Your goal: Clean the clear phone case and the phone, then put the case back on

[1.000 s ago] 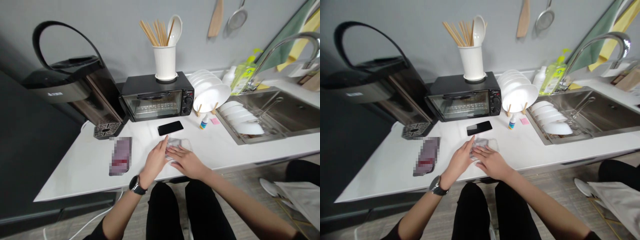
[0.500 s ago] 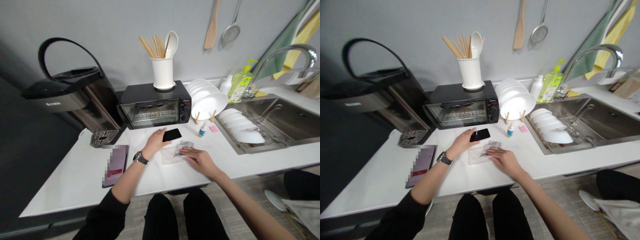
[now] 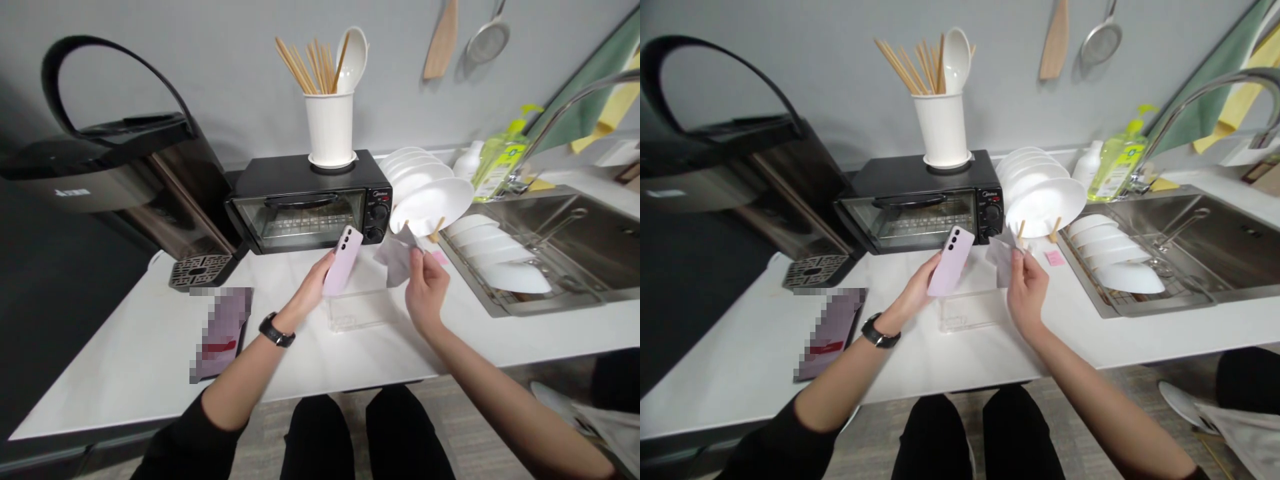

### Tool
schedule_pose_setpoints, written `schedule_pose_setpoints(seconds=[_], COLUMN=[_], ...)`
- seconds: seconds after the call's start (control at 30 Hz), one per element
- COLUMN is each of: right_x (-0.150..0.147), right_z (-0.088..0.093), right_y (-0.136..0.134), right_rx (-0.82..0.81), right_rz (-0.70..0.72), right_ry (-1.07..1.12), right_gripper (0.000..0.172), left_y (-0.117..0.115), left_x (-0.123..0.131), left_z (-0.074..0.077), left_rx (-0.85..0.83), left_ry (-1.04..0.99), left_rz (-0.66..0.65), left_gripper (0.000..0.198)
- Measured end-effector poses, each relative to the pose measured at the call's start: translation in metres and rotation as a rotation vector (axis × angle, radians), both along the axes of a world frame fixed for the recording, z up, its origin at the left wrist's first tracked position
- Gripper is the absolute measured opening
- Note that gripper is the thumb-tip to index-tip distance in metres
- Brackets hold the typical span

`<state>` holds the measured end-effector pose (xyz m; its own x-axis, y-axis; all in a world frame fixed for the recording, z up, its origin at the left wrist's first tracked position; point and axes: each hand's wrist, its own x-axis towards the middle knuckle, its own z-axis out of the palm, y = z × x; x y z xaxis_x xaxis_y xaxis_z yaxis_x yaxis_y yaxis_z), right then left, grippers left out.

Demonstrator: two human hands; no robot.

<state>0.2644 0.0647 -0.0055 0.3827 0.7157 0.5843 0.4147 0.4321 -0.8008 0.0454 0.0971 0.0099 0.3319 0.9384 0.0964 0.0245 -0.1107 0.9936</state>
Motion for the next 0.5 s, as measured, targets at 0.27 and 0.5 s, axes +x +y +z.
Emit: schedule_pose_setpoints(seconds=[0.27,0.5], right_x=[-0.028,-0.027], right_z=[-0.003,-0.008], right_y=[0.051,0.025], right_rx=[0.152,0.51], right_rz=[0.613,0.915], right_ry=[-0.753,-1.065], right_gripper=[0.048,0.056], left_y=[-0.012,-0.006], left_x=[0.016,0.0], left_z=[-0.02,-0.005], left_rx=[-0.679,-0.727], left_ry=[-0.73,-0.77], left_rz=[0.09,0.028], left_gripper=[0.027,0.055])
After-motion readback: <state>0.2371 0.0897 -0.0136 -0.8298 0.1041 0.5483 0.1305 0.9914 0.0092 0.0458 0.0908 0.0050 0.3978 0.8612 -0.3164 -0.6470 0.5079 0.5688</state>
